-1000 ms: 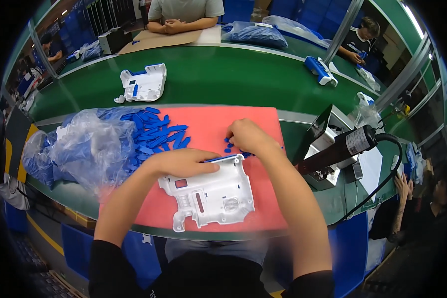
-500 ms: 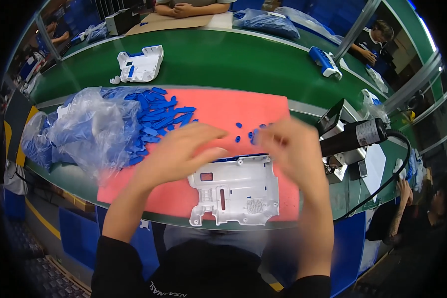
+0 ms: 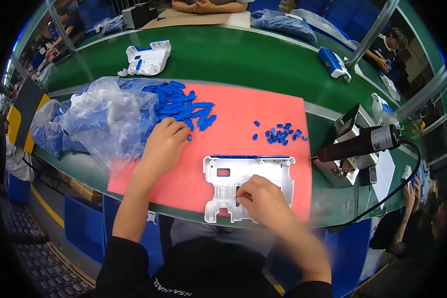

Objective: Assembling blue and white plastic toy gun components using an electric screwdriver on a factory line.

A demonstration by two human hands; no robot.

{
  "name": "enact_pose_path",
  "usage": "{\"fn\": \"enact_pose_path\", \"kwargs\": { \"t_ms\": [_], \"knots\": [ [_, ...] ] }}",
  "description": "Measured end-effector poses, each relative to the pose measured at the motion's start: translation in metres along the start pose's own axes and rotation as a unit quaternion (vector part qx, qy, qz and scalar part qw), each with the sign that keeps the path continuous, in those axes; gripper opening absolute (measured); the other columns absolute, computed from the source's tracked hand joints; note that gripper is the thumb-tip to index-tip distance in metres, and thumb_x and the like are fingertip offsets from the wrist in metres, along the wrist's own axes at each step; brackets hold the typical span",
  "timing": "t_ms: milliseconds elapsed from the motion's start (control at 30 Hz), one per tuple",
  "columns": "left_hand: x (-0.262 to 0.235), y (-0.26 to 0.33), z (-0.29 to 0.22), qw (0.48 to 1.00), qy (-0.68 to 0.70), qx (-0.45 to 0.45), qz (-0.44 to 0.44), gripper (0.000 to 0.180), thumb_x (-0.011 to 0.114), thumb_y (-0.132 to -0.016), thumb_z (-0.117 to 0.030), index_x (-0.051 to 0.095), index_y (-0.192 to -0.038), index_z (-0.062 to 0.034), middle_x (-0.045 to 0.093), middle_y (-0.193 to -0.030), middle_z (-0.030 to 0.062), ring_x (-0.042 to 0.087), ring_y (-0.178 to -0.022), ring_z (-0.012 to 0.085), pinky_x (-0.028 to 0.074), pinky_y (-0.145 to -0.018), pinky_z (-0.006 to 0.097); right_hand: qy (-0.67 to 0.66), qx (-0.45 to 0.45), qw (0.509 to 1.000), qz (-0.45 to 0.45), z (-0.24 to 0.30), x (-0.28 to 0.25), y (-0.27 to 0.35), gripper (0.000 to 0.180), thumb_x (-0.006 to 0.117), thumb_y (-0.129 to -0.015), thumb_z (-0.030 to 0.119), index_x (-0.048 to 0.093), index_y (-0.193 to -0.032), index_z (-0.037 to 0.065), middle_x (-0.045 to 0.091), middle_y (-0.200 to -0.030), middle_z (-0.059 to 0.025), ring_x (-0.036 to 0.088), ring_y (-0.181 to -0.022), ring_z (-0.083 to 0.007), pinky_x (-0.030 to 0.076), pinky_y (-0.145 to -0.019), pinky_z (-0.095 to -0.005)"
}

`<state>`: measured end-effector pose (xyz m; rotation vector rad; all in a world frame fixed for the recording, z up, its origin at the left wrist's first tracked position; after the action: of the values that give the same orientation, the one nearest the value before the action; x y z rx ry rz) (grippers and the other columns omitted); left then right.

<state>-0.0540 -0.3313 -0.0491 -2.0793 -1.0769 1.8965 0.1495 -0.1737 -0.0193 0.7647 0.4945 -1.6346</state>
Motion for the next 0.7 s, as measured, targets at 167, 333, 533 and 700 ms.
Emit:
{"fn": "enact_pose_path", "kwargs": {
  "t_ms": [167, 333, 533, 700],
  "knots": [
    [0.015, -0.006, 0.008, 0.999, -0.047, 0.011, 0.002, 0.015, 0.058, -0.068, -0.003, 0.064, -0.081, 0.001, 0.059, -0.089, 0.0082, 0.051, -0.088, 0.0245, 0.042, -0.077, 0.035, 0.027, -0.062, 0.997, -0.037, 0.001, 0.0, 0.006, 0.011, 0.068, -0.071, 0.007, 0.063, -0.079, 0.003, 0.056, -0.074, -0.0084, 0.058, -0.066, -0.023, 0.048, -0.06, -0.032],
    [0.014, -0.012, 0.004, 0.997, -0.064, -0.019, 0.033, 0.012, 0.06, -0.071, -0.008, 0.064, -0.079, -0.0006, 0.058, -0.086, 0.0086, 0.05, -0.085, 0.024, 0.041, -0.073, 0.036, -0.039, -0.075, 0.987, -0.138, 0.003, -0.018, 0.01, 0.01, 0.068, -0.076, 0.007, 0.063, -0.081, 0.001, 0.057, -0.072, -0.006, 0.056, -0.059, -0.0135, 0.044, -0.052, -0.0246],
    [0.021, -0.013, -0.009, 0.998, -0.041, -0.028, 0.049, 0.012, 0.065, -0.069, -0.011, 0.064, -0.076, -0.0019, 0.056, -0.077, 0.0082, 0.051, -0.082, 0.0242, 0.042, -0.072, 0.036, -0.088, -0.052, 0.969, -0.225, 0.009, -0.05, 0.009, 0.007, 0.066, -0.075, 0.003, 0.063, -0.079, -0.001, 0.06, -0.073, -0.0063, 0.054, -0.06, -0.0117, 0.044, -0.057, -0.0229],
    [0.042, -0.043, -0.013, 0.999, -0.005, -0.005, -0.039, 0.013, 0.067, -0.07, -0.013, 0.064, -0.077, -0.0022, 0.057, -0.076, 0.0083, 0.054, -0.079, 0.0263, 0.044, -0.068, 0.037, -0.103, -0.079, 0.967, -0.22, 0.014, -0.048, 0.011, 0.005, 0.065, -0.075, 0.002, 0.064, -0.079, -0.001, 0.061, -0.074, -0.006, 0.055, -0.062, -0.0117, 0.044, -0.058, -0.0224]
  ]
}}
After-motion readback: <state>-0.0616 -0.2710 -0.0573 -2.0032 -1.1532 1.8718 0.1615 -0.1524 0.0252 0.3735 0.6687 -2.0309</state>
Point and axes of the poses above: each hand's wrist, its own y-axis away from the middle knuckle, its own x-axis out of the palm, z = x × y, the point moved 1 cm from there along -y, towards the middle knuckle
